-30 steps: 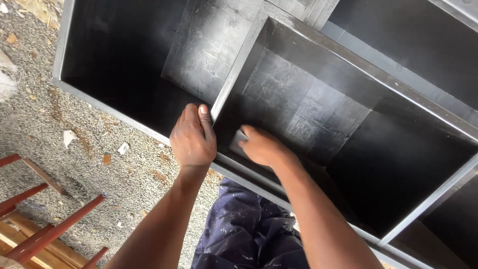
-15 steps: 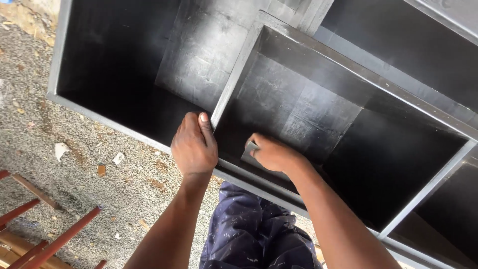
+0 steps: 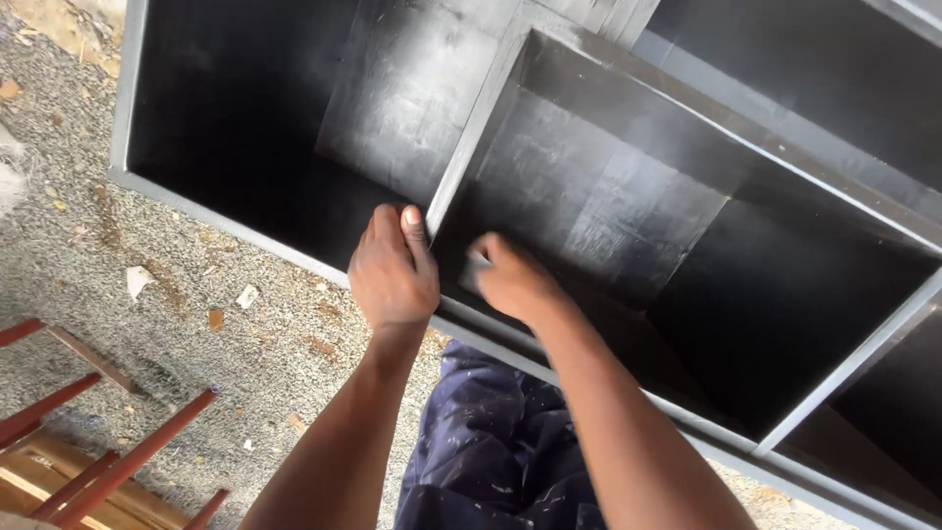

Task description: Sanding the edges and interior corners of a black wooden shelf unit using sandpaper to prepare the surface.

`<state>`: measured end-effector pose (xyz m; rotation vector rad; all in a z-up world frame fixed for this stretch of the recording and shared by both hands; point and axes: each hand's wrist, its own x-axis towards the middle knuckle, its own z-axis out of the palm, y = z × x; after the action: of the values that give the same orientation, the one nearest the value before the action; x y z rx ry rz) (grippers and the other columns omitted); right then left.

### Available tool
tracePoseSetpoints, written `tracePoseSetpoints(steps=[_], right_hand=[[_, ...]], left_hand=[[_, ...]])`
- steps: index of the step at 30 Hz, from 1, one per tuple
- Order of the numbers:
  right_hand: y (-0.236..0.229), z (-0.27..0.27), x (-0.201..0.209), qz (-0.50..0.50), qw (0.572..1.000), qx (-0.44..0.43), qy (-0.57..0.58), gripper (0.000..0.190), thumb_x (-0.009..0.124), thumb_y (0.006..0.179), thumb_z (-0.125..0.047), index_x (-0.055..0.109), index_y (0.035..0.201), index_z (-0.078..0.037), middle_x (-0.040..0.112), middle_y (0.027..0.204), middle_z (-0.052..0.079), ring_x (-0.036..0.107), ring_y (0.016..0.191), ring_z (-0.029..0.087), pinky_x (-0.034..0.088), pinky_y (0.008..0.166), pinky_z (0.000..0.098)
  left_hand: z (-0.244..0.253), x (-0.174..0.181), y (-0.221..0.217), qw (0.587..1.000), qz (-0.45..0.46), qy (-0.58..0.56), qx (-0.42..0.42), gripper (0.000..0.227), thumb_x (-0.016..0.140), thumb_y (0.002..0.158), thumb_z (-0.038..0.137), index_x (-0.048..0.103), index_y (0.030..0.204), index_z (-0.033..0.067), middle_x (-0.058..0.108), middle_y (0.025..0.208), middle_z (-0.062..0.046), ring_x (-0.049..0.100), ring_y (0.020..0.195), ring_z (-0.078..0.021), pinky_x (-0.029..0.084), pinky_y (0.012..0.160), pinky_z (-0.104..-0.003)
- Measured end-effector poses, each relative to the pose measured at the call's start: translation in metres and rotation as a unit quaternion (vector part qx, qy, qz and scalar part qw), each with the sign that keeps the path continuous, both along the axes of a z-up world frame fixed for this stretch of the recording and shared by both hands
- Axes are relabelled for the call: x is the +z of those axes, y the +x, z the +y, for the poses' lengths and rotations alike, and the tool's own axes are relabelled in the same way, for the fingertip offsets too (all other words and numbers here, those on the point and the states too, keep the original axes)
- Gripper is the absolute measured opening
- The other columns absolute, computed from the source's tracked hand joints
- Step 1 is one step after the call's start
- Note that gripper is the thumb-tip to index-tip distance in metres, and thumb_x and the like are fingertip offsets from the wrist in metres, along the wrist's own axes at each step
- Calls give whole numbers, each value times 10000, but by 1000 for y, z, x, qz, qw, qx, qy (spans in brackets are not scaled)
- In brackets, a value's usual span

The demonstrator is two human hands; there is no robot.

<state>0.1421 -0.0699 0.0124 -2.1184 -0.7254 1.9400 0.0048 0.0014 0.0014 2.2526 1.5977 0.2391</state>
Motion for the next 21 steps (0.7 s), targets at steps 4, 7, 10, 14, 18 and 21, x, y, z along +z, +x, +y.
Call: tracePoseSetpoints(steps=[4, 7, 10, 14, 18, 21], right_hand=[[-20, 26, -19, -27, 997, 47, 46, 476, 499, 971, -208, 507, 1428, -76, 638, 1360, 178, 593, 1323, 320, 497, 1079, 488], [5, 11, 0, -2, 1000, 18, 12, 544, 539, 961, -268, 518, 1443, -17, 558, 1467, 250, 500, 1406, 403, 408, 1166, 537], [-12, 17, -5, 13, 998, 18, -54, 563, 539, 966, -288, 488, 1510, -154, 531, 1535, 128, 451, 1462, 282, 386, 1193, 477], [-22, 39, -36, 9, 999, 6, -43, 623, 401, 973, -232, 390, 1589, -140, 462, 1596, 123, 417, 1485, 259, 332, 1229, 467], [-14, 41, 1, 2, 995, 94, -29, 635, 492, 922, -237, 466, 1550, -144, 509, 1552, 141, 460, 1455, 272, 376, 1190, 498], [-8, 28, 0, 12, 997, 80, 5, 589, 447, 924, -170, 504, 1494, -32, 559, 1483, 213, 511, 1407, 348, 410, 1167, 527]], left_hand=[[1, 2, -9, 1000, 10, 3, -12, 323, 351, 1134, 376, 519, 984, 144, 553, 776, -108, 661, 774, -377, 539, 700, -486], [3, 0, -4, 1000, -9, 5, -17, 336, 337, 1137, 379, 512, 975, 142, 543, 769, -96, 659, 767, -364, 538, 695, -474], [-1, -1, -12, 999, -28, -19, 19, 331, 323, 1133, 357, 503, 963, 137, 517, 719, -112, 641, 745, -403, 521, 671, -497], [1, -3, -10, 999, -24, -15, 15, 301, 321, 1123, 366, 511, 1005, 164, 523, 737, -91, 651, 762, -370, 534, 698, -471], [-1, 0, -12, 1000, -11, -5, 2, 331, 337, 1117, 401, 524, 998, 155, 530, 736, -114, 650, 764, -390, 529, 699, -493], [2, 5, -9, 999, -28, -26, -5, 357, 330, 1112, 424, 536, 1036, 143, 556, 748, -120, 654, 772, -405, 526, 691, -513]])
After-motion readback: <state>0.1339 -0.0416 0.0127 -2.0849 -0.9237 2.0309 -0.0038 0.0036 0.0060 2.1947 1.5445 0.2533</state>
